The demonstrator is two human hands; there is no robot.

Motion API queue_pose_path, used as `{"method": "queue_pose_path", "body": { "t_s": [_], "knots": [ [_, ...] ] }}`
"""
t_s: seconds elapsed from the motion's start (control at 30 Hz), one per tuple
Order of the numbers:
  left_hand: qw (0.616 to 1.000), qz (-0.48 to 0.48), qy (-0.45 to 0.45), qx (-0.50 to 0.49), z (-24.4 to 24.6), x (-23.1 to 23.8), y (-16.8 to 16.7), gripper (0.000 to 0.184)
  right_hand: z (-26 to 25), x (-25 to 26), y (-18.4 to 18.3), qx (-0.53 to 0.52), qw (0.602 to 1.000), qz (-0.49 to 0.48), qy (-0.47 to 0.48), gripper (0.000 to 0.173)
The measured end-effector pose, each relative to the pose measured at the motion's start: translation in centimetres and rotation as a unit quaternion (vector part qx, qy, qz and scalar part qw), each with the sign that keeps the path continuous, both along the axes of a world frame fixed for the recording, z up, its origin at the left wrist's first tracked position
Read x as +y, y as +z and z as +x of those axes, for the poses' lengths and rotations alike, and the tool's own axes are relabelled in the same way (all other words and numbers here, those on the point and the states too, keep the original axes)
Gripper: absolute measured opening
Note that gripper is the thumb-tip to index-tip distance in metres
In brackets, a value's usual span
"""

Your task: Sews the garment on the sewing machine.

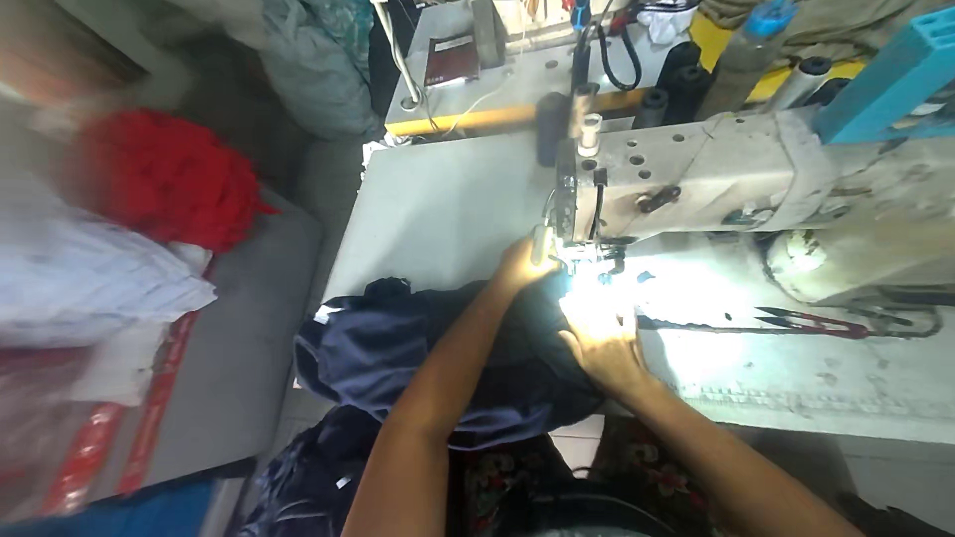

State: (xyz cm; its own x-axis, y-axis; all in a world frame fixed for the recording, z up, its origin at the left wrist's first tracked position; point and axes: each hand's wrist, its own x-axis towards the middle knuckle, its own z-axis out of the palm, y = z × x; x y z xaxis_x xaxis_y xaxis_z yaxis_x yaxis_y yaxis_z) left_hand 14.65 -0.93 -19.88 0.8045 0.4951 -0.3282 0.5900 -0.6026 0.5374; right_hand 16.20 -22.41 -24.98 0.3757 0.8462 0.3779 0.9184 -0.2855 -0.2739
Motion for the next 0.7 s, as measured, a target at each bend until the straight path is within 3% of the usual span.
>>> {"method": "queue_pose_path", "body": {
  "t_s": [0.2, 0.37, 0.47, 0.57, 0.7],
  "knots": [
    [0.986, 0.063, 0.008, -0.153, 0.6, -0.2, -1.0, 0.039, 1.9, 1.5, 0.1, 0.016, 1.0, 0.007, -0.024, 0.041],
    [0.985, 0.119, 0.005, -0.126, 1.2, -0.9, -1.4, 0.035, 1.7, 1.5, -0.5, 0.034, 0.999, 0.025, -0.031, 0.04],
    [0.976, 0.134, -0.008, -0.172, 1.0, -0.7, -2.2, 0.032, 1.5, 1.4, -0.5, 0.03, 0.999, 0.022, -0.03, 0.041],
    [0.984, 0.089, -0.005, -0.156, 0.8, -1.0, -0.4, 0.035, 1.7, 1.7, -0.3, 0.043, 0.999, 0.012, -0.028, 0.042],
    [0.966, 0.144, -0.046, -0.209, 0.8, -0.8, -0.7, 0.037, 1.8, 1.7, -0.4, 0.04, 0.999, 0.012, -0.034, 0.042]
  ]
}}
